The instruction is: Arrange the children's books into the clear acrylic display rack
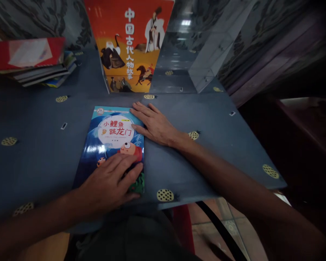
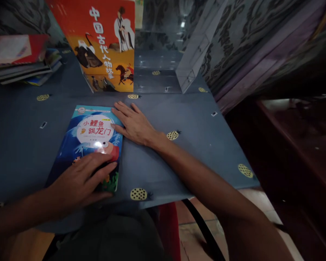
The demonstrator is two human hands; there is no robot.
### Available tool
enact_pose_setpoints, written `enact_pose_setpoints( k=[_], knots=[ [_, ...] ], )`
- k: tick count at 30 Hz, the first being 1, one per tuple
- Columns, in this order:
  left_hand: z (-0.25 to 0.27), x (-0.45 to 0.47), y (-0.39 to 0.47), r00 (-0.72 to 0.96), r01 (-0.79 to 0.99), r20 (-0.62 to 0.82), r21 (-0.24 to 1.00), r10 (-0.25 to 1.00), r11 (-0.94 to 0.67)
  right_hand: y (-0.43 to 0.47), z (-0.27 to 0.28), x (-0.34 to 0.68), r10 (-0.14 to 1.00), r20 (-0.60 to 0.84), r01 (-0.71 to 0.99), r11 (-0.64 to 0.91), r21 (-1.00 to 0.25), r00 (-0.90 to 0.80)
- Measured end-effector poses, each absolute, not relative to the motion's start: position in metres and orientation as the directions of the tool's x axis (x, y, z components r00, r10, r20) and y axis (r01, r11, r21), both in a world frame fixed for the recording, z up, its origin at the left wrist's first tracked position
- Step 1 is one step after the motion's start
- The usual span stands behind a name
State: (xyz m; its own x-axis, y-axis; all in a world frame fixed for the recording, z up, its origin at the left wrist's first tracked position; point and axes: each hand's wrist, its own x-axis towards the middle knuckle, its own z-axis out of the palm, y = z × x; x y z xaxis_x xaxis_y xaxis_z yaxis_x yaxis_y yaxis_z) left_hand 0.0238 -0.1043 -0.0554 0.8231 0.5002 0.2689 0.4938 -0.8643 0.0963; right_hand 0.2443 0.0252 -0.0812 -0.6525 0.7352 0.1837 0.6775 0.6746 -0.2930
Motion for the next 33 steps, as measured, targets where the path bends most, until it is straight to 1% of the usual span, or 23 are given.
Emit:
enact_pose_setpoints(
  k=[2, 7, 10, 12, 17, 23, 27, 30, 33],
  knots=[
    [-0.054, 0.023, -0.108, 0.821, 0.504, 0.293, 0.03, 0.489, -0.863, 0.026, -0.083, 0.245, 0.734, 0.188, 0.672, 0.676, -0.303, -0.653],
    [-0.051, 0.026, -0.115, 0.853, 0.46, 0.335, -0.124, 0.4, -0.879, 0.026, -0.084, 0.246, 0.737, 0.192, 0.672, 0.672, -0.311, -0.648],
    [-0.049, 0.029, -0.116, 0.856, 0.452, 0.364, -0.184, 0.367, -0.873, 0.025, -0.085, 0.245, 0.74, 0.194, 0.681, 0.67, -0.296, -0.644],
    [-0.048, 0.03, -0.116, 0.851, 0.463, 0.37, -0.197, 0.372, -0.864, 0.022, -0.085, 0.244, 0.743, 0.211, 0.688, 0.669, -0.282, -0.635],
    [-0.044, 0.029, -0.116, 0.84, 0.484, 0.353, -0.143, 0.412, -0.863, 0.011, -0.084, 0.241, 0.736, 0.236, 0.683, 0.677, -0.274, -0.635],
    [-0.04, 0.027, -0.116, 0.814, 0.526, 0.324, -0.058, 0.482, -0.849, 0.006, -0.08, 0.238, 0.689, 0.225, 0.624, 0.722, -0.298, -0.689],
    [-0.034, 0.029, -0.116, 0.8, 0.54, 0.311, 0.003, 0.514, -0.842, 0.007, -0.081, 0.238, 0.676, 0.252, 0.602, 0.733, -0.316, -0.692],
    [-0.031, 0.03, -0.118, 0.799, 0.553, 0.287, -0.008, 0.528, -0.833, 0.008, -0.084, 0.239, 0.67, 0.284, 0.586, 0.74, -0.329, -0.686],
    [-0.031, 0.029, -0.119, 0.803, 0.546, 0.293, -0.015, 0.518, -0.838, 0.008, -0.085, 0.239, 0.668, 0.296, 0.583, 0.742, -0.331, -0.683]
  ],
)
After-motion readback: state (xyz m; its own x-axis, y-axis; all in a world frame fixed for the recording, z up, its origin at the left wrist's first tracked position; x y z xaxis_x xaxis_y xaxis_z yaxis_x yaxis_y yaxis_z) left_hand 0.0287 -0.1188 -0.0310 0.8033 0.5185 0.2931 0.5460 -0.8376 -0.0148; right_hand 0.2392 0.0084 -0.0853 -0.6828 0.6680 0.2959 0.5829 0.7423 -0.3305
